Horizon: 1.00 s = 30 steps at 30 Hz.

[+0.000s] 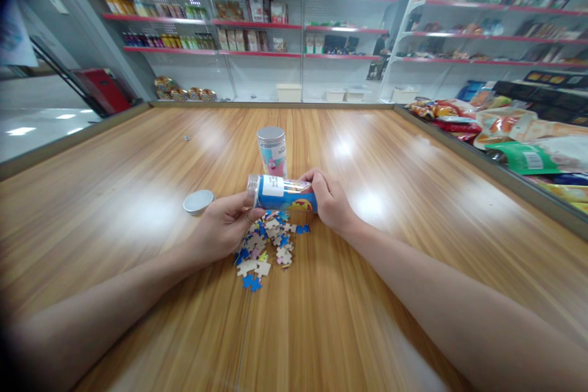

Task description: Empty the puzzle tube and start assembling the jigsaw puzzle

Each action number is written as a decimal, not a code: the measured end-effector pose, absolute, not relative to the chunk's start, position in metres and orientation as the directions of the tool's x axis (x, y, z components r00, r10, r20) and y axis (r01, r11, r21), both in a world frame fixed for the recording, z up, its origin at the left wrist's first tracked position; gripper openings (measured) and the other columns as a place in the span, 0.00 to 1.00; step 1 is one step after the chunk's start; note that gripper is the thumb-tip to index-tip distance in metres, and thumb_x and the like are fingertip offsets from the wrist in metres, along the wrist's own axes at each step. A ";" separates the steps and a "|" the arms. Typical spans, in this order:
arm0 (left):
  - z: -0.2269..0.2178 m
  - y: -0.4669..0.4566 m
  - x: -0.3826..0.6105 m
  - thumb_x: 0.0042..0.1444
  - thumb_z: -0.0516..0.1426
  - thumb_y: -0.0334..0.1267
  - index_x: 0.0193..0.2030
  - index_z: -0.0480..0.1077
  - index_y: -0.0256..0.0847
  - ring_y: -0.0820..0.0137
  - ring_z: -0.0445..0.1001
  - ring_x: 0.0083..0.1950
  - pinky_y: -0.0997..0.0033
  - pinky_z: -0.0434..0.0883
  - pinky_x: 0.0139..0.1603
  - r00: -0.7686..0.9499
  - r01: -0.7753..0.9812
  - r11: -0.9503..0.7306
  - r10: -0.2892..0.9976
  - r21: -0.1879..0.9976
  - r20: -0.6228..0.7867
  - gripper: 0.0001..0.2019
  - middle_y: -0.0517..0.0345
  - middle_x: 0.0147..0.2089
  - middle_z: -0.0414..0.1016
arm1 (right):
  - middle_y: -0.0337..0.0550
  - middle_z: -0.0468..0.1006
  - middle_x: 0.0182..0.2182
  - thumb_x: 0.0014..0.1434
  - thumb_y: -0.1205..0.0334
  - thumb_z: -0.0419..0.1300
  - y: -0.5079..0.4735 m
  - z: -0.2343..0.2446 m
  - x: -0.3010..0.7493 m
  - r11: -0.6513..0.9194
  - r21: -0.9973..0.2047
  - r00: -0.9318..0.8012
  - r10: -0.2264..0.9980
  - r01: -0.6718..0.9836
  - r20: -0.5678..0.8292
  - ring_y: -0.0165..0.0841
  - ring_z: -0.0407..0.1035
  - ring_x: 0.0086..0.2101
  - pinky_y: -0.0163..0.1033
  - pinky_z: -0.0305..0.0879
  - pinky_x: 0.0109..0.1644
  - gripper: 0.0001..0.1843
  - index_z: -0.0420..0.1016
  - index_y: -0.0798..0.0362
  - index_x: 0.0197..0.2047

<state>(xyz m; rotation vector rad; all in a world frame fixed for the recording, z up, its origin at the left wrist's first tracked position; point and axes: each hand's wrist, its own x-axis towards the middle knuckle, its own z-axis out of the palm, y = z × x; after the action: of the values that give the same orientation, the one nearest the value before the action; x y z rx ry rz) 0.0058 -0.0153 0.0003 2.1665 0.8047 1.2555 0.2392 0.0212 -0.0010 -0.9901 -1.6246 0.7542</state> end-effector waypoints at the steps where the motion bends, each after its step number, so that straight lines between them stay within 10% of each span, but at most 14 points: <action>1: 0.000 -0.015 0.005 0.66 0.56 0.37 0.46 0.77 0.37 0.65 0.80 0.40 0.66 0.79 0.42 0.392 0.231 -0.691 0.711 0.685 0.584 0.09 0.52 0.38 0.81 | 0.40 0.76 0.31 0.68 0.54 0.47 0.020 -0.001 0.239 0.468 -0.852 -0.113 0.884 0.235 0.454 0.33 0.69 0.33 0.37 0.64 0.38 0.20 0.75 0.53 0.34; 8: -0.004 -0.016 0.005 0.65 0.59 0.38 0.53 0.74 0.38 0.67 0.78 0.40 0.74 0.76 0.34 0.358 0.279 -0.658 0.747 0.699 0.560 0.12 0.48 0.47 0.78 | 0.41 0.76 0.31 0.69 0.52 0.46 0.019 -0.002 0.240 0.452 -0.869 -0.082 0.892 0.201 0.445 0.35 0.70 0.33 0.38 0.64 0.36 0.22 0.77 0.53 0.37; 19: 0.008 -0.022 0.006 0.69 0.54 0.33 0.48 0.73 0.39 0.65 0.78 0.49 0.67 0.77 0.49 0.489 0.363 -0.792 0.610 0.491 0.623 0.07 0.50 0.48 0.77 | 0.43 0.77 0.31 0.67 0.48 0.48 0.018 0.002 0.240 0.428 -0.894 -0.046 0.904 0.134 0.426 0.36 0.70 0.33 0.38 0.67 0.35 0.22 0.75 0.52 0.33; 22: 0.007 -0.025 0.009 0.66 0.58 0.32 0.46 0.71 0.40 0.73 0.77 0.37 0.76 0.76 0.35 0.322 0.284 -0.792 0.610 0.541 0.724 0.03 0.55 0.43 0.77 | 0.44 0.77 0.34 0.69 0.47 0.47 0.014 0.002 0.232 0.464 -0.881 -0.005 0.885 0.094 0.466 0.35 0.71 0.35 0.39 0.70 0.39 0.22 0.74 0.52 0.36; 25: 0.010 -0.028 0.016 0.58 0.66 0.35 0.59 0.62 0.48 0.77 0.77 0.36 0.81 0.72 0.26 -0.067 0.177 -0.781 0.597 0.598 0.799 0.25 0.53 0.58 0.71 | 0.45 0.76 0.40 0.72 0.45 0.46 0.002 0.002 0.218 0.470 -0.882 -0.010 0.882 -0.026 0.471 0.36 0.73 0.40 0.41 0.73 0.43 0.21 0.71 0.50 0.48; 30: 0.018 -0.033 0.019 0.55 0.67 0.52 0.60 0.66 0.40 0.61 0.78 0.53 0.63 0.80 0.51 0.052 0.200 -0.766 0.631 0.611 0.774 0.31 0.43 0.56 0.74 | 0.50 0.74 0.52 0.67 0.50 0.60 -0.022 0.002 0.200 0.631 -0.772 -0.416 0.723 0.074 0.551 0.41 0.71 0.53 0.48 0.72 0.55 0.21 0.63 0.46 0.59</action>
<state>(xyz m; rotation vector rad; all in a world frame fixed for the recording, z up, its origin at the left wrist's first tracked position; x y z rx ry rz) 0.0190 -0.0325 0.0176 1.9980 0.8365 1.7640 0.1999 -0.0223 0.0019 -0.6342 -1.8804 0.8374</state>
